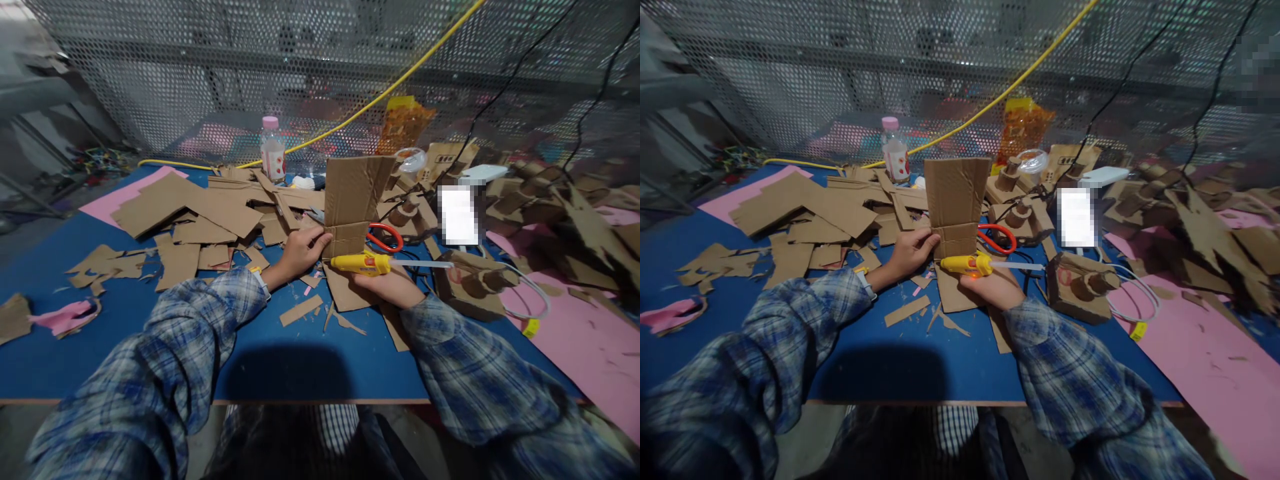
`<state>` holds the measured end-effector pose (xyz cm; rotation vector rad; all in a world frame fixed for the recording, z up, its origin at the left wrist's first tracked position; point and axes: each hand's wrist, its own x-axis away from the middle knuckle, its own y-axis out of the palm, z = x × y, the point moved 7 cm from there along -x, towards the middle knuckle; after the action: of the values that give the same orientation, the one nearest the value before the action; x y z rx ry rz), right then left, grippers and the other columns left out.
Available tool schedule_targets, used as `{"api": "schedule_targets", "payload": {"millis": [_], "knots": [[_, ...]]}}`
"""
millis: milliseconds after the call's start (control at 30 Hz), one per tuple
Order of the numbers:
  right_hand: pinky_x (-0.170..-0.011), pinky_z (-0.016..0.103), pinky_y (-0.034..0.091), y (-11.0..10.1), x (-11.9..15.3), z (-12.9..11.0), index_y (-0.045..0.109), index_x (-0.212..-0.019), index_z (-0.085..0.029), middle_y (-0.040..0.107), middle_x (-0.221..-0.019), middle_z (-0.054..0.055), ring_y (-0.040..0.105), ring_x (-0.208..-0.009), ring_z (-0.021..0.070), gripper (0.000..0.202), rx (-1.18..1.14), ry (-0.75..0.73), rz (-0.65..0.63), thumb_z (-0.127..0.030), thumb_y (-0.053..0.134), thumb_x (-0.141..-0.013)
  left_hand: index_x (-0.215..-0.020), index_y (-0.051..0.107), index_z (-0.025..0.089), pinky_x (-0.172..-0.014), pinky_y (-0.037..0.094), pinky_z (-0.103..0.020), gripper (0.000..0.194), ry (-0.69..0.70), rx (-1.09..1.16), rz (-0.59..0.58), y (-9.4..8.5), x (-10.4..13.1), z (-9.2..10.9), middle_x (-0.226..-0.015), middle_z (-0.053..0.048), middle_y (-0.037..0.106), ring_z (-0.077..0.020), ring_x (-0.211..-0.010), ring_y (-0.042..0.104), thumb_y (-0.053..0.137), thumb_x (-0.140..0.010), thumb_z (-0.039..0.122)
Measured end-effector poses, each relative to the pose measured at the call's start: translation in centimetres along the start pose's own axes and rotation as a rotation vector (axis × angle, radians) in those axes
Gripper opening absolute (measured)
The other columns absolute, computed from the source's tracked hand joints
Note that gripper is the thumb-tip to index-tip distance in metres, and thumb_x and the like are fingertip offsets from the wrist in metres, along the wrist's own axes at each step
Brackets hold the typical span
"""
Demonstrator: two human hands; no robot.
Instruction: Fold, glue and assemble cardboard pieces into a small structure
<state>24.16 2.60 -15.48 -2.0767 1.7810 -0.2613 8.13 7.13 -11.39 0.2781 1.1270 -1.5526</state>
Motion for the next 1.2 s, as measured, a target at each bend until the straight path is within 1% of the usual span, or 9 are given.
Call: {"api": "schedule_targets", "payload": {"millis": [133, 233, 433, 600, 700, 833, 900, 1067, 1200], "knots": [[-0.097, 0.037, 0.049, 0.0, -0.2, -0.5, 0.066, -0.102, -0.022, 0.068, -0.111, 0.004, 0.063, -0.103, 0.0228, 0.04, 0.009, 0.023, 0.015, -0.013, 0.061, -0.063, -0.057, 0.035, 0.019, -0.046, 0.024, -0.022, 0.038, 0.0, -0.003, 0.001, 0.0, 0.0, 0.0, -0.049, 0.006, 0.029, -0.0083, -0.045, 0.032, 0.045, -0.09, 0.036], [-0.097, 0.038, 0.049, -0.1, -0.1, -0.8, 0.065, -0.103, -0.021, 0.069, -0.11, 0.004, 0.065, -0.101, 0.0227, 0.043, 0.046, 0.052, 0.014, -0.012, 0.061, -0.062, -0.057, 0.035, 0.019, -0.046, 0.024, -0.022, 0.038, 0.002, -0.001, 0.002, 0.0, 0.0, 0.0, -0.049, 0.006, 0.029, -0.0082, -0.045, 0.031, 0.045, -0.09, 0.036], [-0.099, 0.037, 0.047, -0.3, 0.0, 0.0, 0.065, -0.105, -0.022, 0.069, -0.112, 0.003, 0.064, -0.102, 0.0226, 0.045, 0.068, 0.079, 0.034, -0.012, 0.062, -0.061, -0.057, 0.034, 0.019, -0.047, 0.023, -0.022, 0.038, 0.008, 0.002, -0.001, 0.0, 0.0, 0.1, -0.049, 0.006, 0.029, -0.0081, -0.045, 0.031, 0.045, -0.09, 0.036], [-0.096, 0.039, 0.049, -0.7, 0.5, -0.2, 0.068, -0.097, -0.021, 0.071, -0.103, 0.004, 0.066, -0.098, 0.0237, 0.034, 0.043, 0.102, 0.033, -0.019, 0.066, -0.063, -0.056, 0.034, 0.019, -0.048, 0.025, -0.023, 0.04, -0.014, 0.006, 0.0, 0.0, 0.0, -0.1, -0.049, 0.006, 0.031, -0.0091, -0.046, 0.035, 0.044, -0.09, 0.038], [-0.089, 0.039, 0.052, -0.8, 1.1, -1.3, 0.069, -0.095, -0.019, 0.072, -0.1, 0.006, 0.067, -0.093, 0.0243, 0.029, 0.008, 0.091, -0.039, -0.026, 0.067, -0.067, -0.056, 0.034, 0.019, -0.049, 0.026, -0.023, 0.041, -0.03, 0.016, -0.009, 0.1, 0.0, -0.2, -0.049, 0.005, 0.032, -0.0094, -0.046, 0.036, 0.044, -0.09, 0.038], [-0.081, 0.04, 0.054, -1.2, 1.4, -2.3, 0.069, -0.096, -0.015, 0.072, -0.094, 0.008, 0.067, -0.088, 0.026, 0.032, 0.021, 0.065, -0.091, -0.028, 0.069, -0.067, -0.056, 0.034, 0.02, -0.049, 0.027, -0.023, 0.041, -0.055, 0.017, -0.027, 0.2, 0.0, -0.4, -0.049, 0.005, 0.032, -0.0095, -0.047, 0.036, 0.043, -0.091, 0.039], [-0.079, 0.039, 0.055, -1.4, 1.4, -2.5, 0.069, -0.098, -0.015, 0.071, -0.094, 0.009, 0.067, -0.087, 0.0261, 0.035, 0.031, 0.055, -0.086, -0.03, 0.07, -0.067, -0.056, 0.034, 0.02, -0.049, 0.027, -0.024, 0.041, -0.063, 0.015, -0.032, 0.2, 0.1, -0.5, -0.049, 0.005, 0.033, -0.0097, -0.048, 0.036, 0.043, -0.09, 0.039], [-0.075, 0.038, 0.056, -1.6, 1.3, -2.9, 0.068, -0.087, -0.016, 0.072, -0.089, 0.009, 0.067, -0.081, 0.0239, 0.028, 0.026, 0.025, -0.011, -0.028, 0.073, -0.063, -0.057, 0.035, 0.02, -0.051, 0.027, -0.024, 0.04, -0.081, 0.015, -0.037, 0.1, 0.1, -0.6, -0.05, 0.005, 0.035, -0.0102, -0.05, 0.037, 0.044, -0.09, 0.04], [-0.083, 0.038, 0.056, -1.2, 1.5, -2.7, 0.069, -0.091, -0.015, 0.073, -0.093, 0.009, 0.068, -0.086, 0.0231, 0.028, -0.046, 0.018, -0.024, -0.027, 0.071, -0.065, -0.058, 0.035, 0.02, -0.05, 0.025, -0.024, 0.038, -0.082, 0.019, -0.037, 0.1, 0.1, -0.7, -0.051, 0.005, 0.032, -0.0099, -0.049, 0.035, 0.043, -0.09, 0.038]]}}
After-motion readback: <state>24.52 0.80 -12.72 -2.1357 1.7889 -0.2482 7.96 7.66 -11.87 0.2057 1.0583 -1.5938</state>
